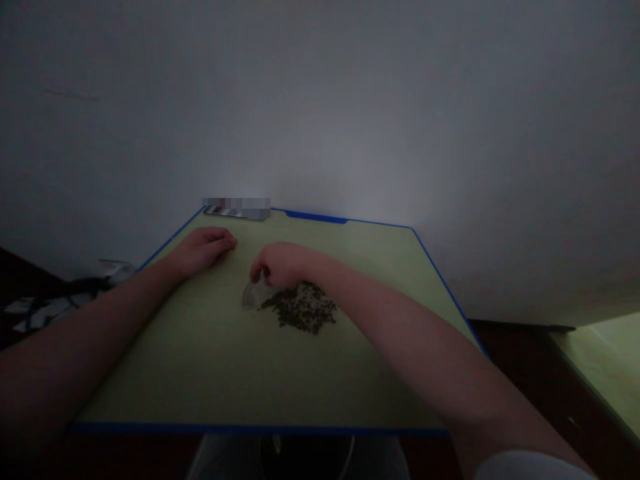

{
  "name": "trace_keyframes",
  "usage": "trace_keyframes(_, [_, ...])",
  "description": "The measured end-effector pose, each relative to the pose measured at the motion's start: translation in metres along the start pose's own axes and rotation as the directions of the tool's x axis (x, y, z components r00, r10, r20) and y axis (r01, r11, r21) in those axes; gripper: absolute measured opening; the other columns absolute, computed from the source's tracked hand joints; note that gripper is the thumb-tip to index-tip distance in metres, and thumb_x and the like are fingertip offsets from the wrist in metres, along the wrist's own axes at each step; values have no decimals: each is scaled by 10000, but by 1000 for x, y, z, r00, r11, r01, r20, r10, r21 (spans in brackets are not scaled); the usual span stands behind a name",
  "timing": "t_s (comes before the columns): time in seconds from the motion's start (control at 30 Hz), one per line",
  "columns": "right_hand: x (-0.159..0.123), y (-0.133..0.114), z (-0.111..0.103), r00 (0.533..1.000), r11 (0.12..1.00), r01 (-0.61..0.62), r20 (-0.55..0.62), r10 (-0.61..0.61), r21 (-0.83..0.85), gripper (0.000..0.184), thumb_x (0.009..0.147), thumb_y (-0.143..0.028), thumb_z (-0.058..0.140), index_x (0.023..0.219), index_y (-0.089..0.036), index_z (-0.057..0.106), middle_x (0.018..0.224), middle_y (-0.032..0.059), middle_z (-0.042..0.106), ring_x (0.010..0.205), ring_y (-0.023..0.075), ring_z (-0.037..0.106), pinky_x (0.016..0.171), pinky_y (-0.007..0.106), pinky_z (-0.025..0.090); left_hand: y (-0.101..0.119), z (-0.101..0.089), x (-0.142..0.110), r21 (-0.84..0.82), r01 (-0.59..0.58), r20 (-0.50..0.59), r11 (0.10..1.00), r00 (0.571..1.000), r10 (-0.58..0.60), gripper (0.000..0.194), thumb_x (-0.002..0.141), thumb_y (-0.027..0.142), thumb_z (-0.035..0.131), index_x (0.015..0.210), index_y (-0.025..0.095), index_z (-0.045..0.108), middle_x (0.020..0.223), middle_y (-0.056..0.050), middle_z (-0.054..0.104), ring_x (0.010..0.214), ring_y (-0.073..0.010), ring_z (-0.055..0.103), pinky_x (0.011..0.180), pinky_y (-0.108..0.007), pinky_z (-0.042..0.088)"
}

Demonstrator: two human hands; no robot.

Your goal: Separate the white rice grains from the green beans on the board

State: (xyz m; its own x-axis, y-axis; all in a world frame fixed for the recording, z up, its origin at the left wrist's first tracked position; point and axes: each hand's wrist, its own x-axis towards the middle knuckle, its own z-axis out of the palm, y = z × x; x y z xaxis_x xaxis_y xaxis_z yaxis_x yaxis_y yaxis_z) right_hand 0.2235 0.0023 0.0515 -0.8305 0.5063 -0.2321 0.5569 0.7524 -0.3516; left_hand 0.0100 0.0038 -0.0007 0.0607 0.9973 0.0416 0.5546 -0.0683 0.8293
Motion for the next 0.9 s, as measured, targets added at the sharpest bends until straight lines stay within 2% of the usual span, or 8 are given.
trace_keyframes(0.3, [-25, -12, 3, 992, 995, 92, 83, -90, -23, 382, 714, -34, 622, 996, -241, 778, 875, 1, 766, 707, 137, 643, 649, 228, 421, 1, 1, 0, -10, 17, 4, 1000, 1000, -17, 245, 735, 402, 556, 605, 196, 529, 471, 44, 457, 438, -108, 402, 463, -254, 307])
trace_keyframes(0.47, [-41, -17, 7, 989, 996, 90, 123, -87, -23, 396, 735, -51, 611, 980, -317, 773, 867, -40, 765, 714, 132, 644, 665, 231, 432, 2, 1, -1, -19, 14, 12, 1000, 1000, -14, 240, 743, 392, 557, 607, 197, 526, 462, 49, 445, 427, -104, 392, 456, -253, 300])
trace_keyframes(0.6, [-61, -25, 4, 992, 997, 63, 112, -59, -40, 384, 776, -65, 577, 1016, -295, 768, 893, -10, 764, 752, 155, 654, 687, 250, 439, 2, 0, -2, -5, 17, 5, 1000, 1000, -17, 246, 741, 391, 560, 593, 199, 518, 459, 46, 443, 427, -105, 394, 456, -254, 301])
trace_keyframes(0.67, [-74, -27, 0, 998, 998, 45, 54, -42, -52, 369, 808, -70, 556, 1037, -271, 764, 919, 13, 762, 808, 174, 662, 730, 263, 446, 1, 0, -2, -1, 24, 4, 1000, 1000, -24, 240, 738, 390, 560, 597, 200, 528, 460, 42, 449, 431, -109, 404, 458, -255, 307])
trace_keyframes(0.77, [-99, -29, -3, 995, 999, -12, -102, 8, -40, 357, 838, -62, 535, 1049, -246, 756, 956, 29, 754, 874, 182, 663, 787, 269, 447, -1, 0, -1, -5, 22, 7, 1000, 1000, -22, 234, 735, 393, 562, 603, 202, 533, 464, 40, 455, 432, -110, 405, 456, -254, 309])
trace_keyframes(0.83, [-118, -30, 2, 972, 997, -73, -223, 69, -9, 340, 855, -81, 532, 1071, -236, 745, 960, 37, 750, 850, 184, 663, 760, 279, 453, -2, 0, 0, -3, 13, 11, 1000, 1000, -13, 235, 736, 393, 563, 602, 203, 530, 469, 39, 462, 434, -109, 405, 458, -253, 311])
trace_keyframes(0.9, [-137, -33, 15, 917, 987, -146, -365, 163, 73, 308, 874, -131, 532, 1071, -244, 739, 959, 32, 751, 837, 184, 668, 737, 283, 464, -2, 0, 0, -7, 11, 18, 1000, 1000, -10, 238, 738, 392, 561, 596, 204, 525, 466, 40, 460, 431, -108, 401, 458, -253, 309])
